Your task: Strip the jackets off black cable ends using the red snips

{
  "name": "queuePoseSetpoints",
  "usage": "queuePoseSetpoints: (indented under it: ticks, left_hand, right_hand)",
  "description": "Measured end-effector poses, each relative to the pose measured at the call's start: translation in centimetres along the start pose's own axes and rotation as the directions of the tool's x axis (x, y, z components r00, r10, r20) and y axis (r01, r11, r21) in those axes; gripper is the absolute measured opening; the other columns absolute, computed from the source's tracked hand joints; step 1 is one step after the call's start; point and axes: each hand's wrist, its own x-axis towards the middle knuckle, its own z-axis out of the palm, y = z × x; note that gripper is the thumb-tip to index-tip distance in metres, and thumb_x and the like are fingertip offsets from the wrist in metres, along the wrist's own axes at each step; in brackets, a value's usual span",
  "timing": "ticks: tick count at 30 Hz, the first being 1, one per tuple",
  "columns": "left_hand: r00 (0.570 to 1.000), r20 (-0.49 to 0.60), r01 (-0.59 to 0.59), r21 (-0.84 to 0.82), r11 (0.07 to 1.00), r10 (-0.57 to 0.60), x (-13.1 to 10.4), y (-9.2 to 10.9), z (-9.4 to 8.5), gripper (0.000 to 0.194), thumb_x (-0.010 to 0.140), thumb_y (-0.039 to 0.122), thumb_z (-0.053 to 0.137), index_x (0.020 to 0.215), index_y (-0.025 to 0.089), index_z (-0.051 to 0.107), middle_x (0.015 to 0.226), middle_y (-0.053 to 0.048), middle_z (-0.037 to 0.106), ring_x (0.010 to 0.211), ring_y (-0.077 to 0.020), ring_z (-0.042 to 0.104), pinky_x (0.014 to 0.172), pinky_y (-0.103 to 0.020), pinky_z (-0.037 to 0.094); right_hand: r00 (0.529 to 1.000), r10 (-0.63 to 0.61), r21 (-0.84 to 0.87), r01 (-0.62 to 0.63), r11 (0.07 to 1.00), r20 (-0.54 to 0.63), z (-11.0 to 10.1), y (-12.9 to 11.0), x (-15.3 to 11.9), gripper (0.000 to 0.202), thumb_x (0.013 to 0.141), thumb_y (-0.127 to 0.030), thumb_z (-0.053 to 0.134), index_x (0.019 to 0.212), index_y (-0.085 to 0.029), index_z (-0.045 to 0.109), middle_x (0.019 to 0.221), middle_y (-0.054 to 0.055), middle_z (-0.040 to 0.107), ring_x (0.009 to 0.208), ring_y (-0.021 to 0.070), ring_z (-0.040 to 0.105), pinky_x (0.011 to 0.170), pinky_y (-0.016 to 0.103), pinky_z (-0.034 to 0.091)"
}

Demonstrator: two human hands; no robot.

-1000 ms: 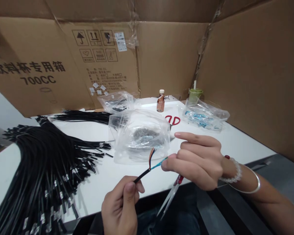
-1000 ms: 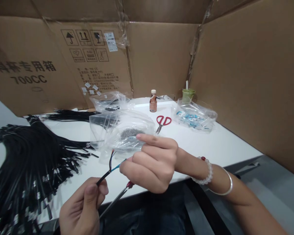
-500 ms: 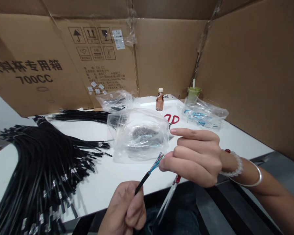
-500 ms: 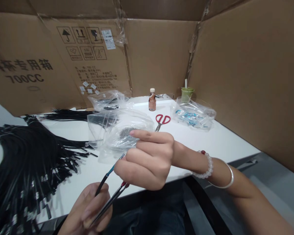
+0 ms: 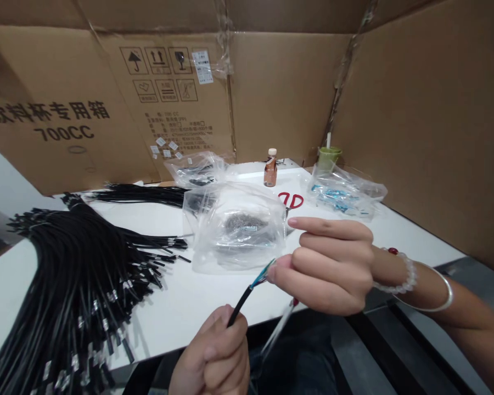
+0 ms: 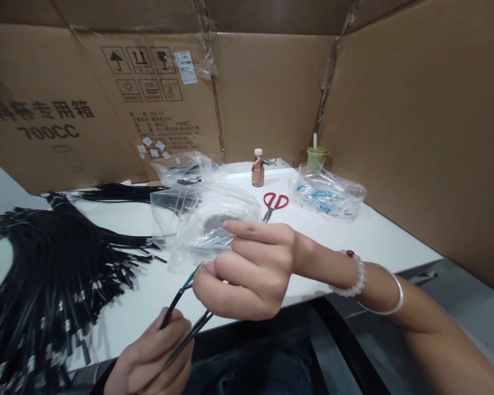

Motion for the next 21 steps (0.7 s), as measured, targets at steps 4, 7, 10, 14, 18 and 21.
queuePoseSetpoints:
  ticks: [4,7,10,14,18,21]
  left_hand:
    - [0.997,-0.064,-0.040,0.087,0.995,0.046,-0.03,-0.27,-0.03,0.067,0.075,0.041,0.079,0.052,0.021,0.019,0.036,0.015,0.011,0.032,0.0027,0.002,0.033,-0.014,0.004]
    - [0.997,-0.027,-0.075,0.096,0.993,0.078,0.13,-0.35,-0.14,0.068,0.079,0.041,0.076,0.052,0.020,0.017,0.035,0.014,0.012,0.032,0.0019,0.004,0.033,-0.014,0.007]
    - [0.995,0.019,-0.104,0.108,0.989,0.103,0.23,-0.39,-0.04,0.068,0.083,0.039,0.072,0.051,0.020,0.015,0.035,0.013,0.011,0.031,0.0013,0.004,0.033,-0.014,0.007]
    - [0.990,-0.028,-0.136,0.141,0.981,0.141,0.21,-0.53,0.06,0.066,0.084,0.041,0.071,0.055,0.020,0.016,0.038,0.014,0.012,0.033,0.0021,0.002,0.034,-0.011,0.008]
    - [0.987,-0.038,-0.149,0.186,0.971,0.159,0.32,-0.59,-0.15,0.064,0.083,0.044,0.071,0.057,0.020,0.018,0.039,0.014,0.011,0.033,0.0023,0.002,0.034,-0.011,0.009]
    - [0.977,-0.078,-0.176,0.222,0.959,0.198,0.45,-0.61,-0.22,0.063,0.083,0.046,0.070,0.057,0.020,0.019,0.040,0.014,0.011,0.035,0.0022,0.000,0.035,-0.011,0.008]
  right_hand:
    - [0.941,-0.337,-0.241,0.320,0.916,-0.030,0.06,0.24,0.13,0.016,0.089,-0.017,0.061,0.075,-0.022,0.069,0.052,-0.006,0.044,0.043,0.0081,0.037,0.072,0.023,0.058]
    - [0.949,-0.315,-0.236,0.307,0.922,0.004,-0.02,0.12,0.23,0.012,0.085,-0.014,0.068,0.076,-0.022,0.070,0.051,-0.008,0.040,0.042,0.0071,0.034,0.066,0.021,0.057]
    - [0.950,-0.312,-0.229,0.303,0.925,-0.002,0.09,-0.10,0.36,0.013,0.085,-0.010,0.065,0.081,-0.021,0.072,0.051,-0.008,0.040,0.041,0.0066,0.033,0.060,0.019,0.055]
    - [0.949,-0.315,-0.223,0.307,0.925,-0.001,0.27,-0.41,0.53,0.016,0.085,-0.007,0.064,0.079,-0.019,0.074,0.052,-0.008,0.044,0.041,0.0054,0.033,0.055,0.018,0.053]
    - [0.950,-0.302,-0.215,0.312,0.926,0.076,0.17,-0.66,0.62,0.020,0.090,-0.013,0.060,0.078,-0.017,0.075,0.052,-0.006,0.051,0.043,0.0054,0.040,0.053,0.019,0.052]
    - [0.949,-0.297,-0.202,0.313,0.928,0.104,0.05,-0.71,0.77,0.027,0.093,-0.015,0.055,0.074,-0.016,0.074,0.054,-0.005,0.056,0.043,0.0059,0.044,0.052,0.021,0.053]
